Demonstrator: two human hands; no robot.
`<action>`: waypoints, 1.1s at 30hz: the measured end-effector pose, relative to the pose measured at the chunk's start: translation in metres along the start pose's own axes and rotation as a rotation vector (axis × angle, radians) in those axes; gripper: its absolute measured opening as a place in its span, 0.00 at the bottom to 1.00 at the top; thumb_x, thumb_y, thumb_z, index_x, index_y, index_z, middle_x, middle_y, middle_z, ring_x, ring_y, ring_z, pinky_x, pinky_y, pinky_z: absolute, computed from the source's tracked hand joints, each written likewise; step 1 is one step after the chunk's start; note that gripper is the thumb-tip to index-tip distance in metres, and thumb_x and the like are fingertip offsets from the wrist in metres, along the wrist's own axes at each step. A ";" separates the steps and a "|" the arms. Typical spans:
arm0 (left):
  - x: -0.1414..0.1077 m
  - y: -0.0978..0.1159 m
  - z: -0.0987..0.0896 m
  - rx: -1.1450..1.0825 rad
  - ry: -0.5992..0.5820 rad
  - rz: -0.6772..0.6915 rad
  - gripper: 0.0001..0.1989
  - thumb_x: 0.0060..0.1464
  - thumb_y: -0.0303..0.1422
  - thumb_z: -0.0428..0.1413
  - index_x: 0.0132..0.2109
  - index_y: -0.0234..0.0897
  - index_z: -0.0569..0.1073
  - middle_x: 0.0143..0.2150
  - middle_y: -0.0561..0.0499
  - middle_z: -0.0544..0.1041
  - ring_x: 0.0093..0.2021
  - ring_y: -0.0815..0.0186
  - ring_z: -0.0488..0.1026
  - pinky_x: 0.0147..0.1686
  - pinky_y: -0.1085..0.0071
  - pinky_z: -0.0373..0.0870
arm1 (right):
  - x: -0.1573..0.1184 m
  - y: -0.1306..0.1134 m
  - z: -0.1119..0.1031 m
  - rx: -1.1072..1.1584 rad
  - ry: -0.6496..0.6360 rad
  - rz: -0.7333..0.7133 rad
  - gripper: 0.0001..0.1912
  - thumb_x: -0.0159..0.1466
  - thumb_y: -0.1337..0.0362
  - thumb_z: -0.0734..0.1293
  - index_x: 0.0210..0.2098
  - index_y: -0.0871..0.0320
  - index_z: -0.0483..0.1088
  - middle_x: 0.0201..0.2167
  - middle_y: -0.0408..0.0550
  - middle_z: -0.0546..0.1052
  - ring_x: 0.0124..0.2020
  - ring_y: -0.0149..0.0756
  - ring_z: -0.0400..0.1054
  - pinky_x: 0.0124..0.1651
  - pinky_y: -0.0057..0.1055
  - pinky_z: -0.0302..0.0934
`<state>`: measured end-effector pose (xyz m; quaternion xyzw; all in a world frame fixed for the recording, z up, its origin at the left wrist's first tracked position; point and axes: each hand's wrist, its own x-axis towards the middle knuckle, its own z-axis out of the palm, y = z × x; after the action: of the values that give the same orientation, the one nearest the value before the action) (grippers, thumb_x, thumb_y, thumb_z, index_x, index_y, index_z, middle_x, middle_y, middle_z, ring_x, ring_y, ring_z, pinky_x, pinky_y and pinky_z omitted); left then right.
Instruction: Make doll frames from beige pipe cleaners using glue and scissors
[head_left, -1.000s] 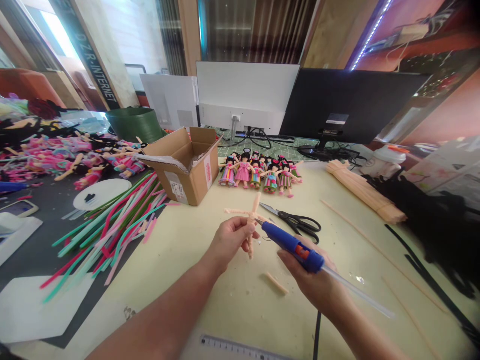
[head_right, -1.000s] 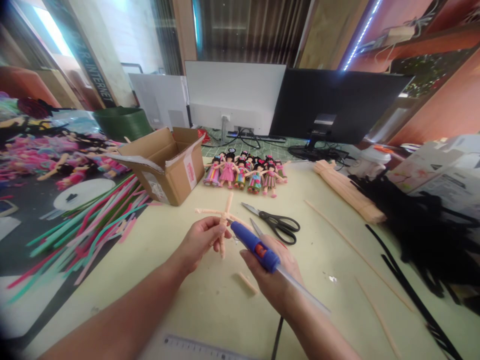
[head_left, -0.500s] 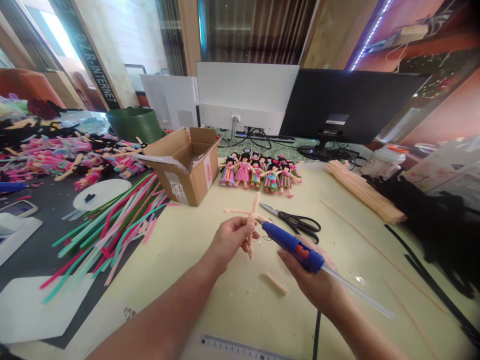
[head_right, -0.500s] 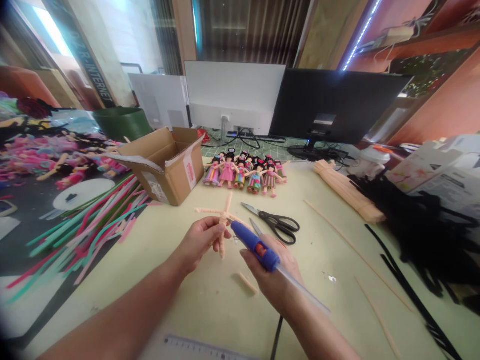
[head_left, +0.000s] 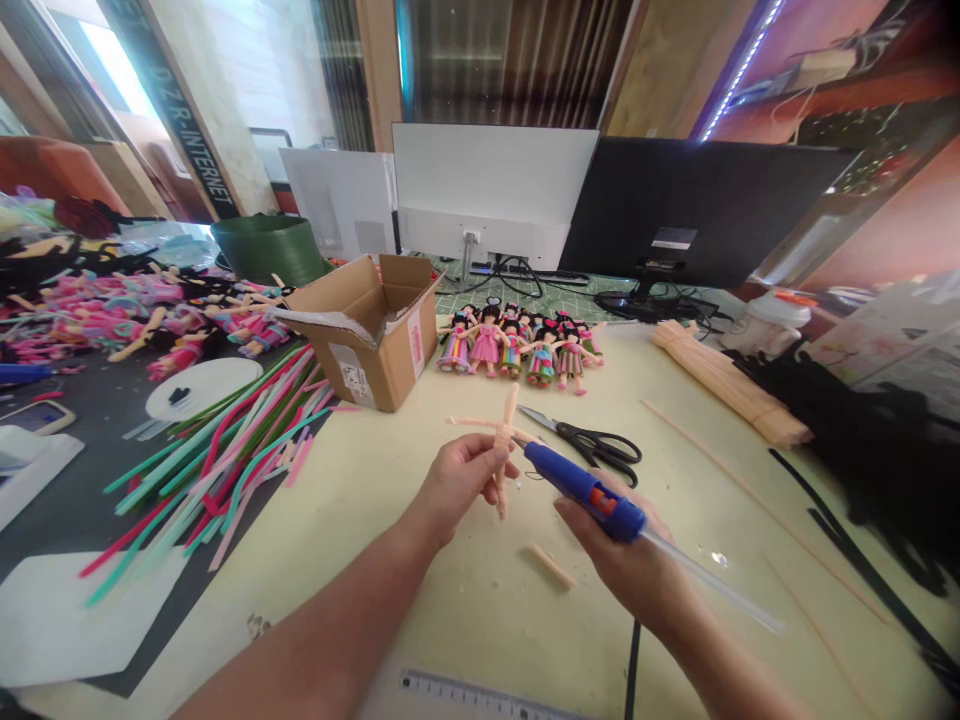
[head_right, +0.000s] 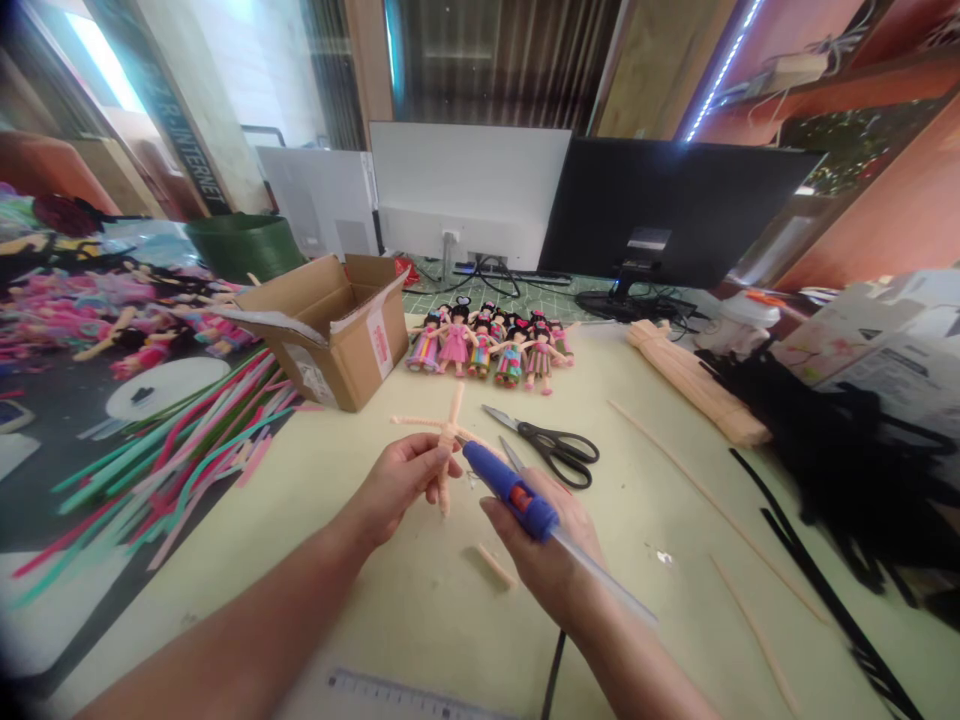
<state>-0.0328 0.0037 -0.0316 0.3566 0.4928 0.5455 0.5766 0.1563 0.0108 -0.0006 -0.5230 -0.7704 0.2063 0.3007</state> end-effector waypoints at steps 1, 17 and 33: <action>0.000 0.000 0.000 0.000 -0.002 0.000 0.15 0.52 0.40 0.57 0.40 0.31 0.74 0.30 0.48 0.77 0.19 0.77 0.64 0.20 0.79 0.62 | 0.000 0.000 0.000 0.009 0.003 0.001 0.13 0.58 0.53 0.64 0.24 0.54 0.65 0.17 0.39 0.67 0.21 0.33 0.62 0.26 0.29 0.57; 0.002 -0.004 -0.006 -0.007 0.000 0.023 0.16 0.52 0.40 0.57 0.41 0.31 0.74 0.32 0.47 0.76 0.21 0.76 0.64 0.22 0.78 0.63 | 0.049 0.088 -0.048 -0.046 0.185 0.464 0.23 0.59 0.47 0.59 0.30 0.60 0.74 0.18 0.46 0.71 0.20 0.36 0.65 0.21 0.29 0.58; 0.002 -0.003 -0.007 -0.025 -0.016 0.041 0.14 0.50 0.39 0.59 0.39 0.31 0.73 0.31 0.47 0.76 0.22 0.75 0.66 0.22 0.79 0.64 | 0.017 0.102 -0.092 -0.592 -0.451 0.400 0.25 0.58 0.42 0.59 0.21 0.56 0.70 0.22 0.50 0.74 0.26 0.40 0.68 0.28 0.32 0.55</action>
<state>-0.0387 0.0041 -0.0367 0.3637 0.4739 0.5602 0.5738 0.2835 0.0646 0.0063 -0.6678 -0.7262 0.1396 -0.0848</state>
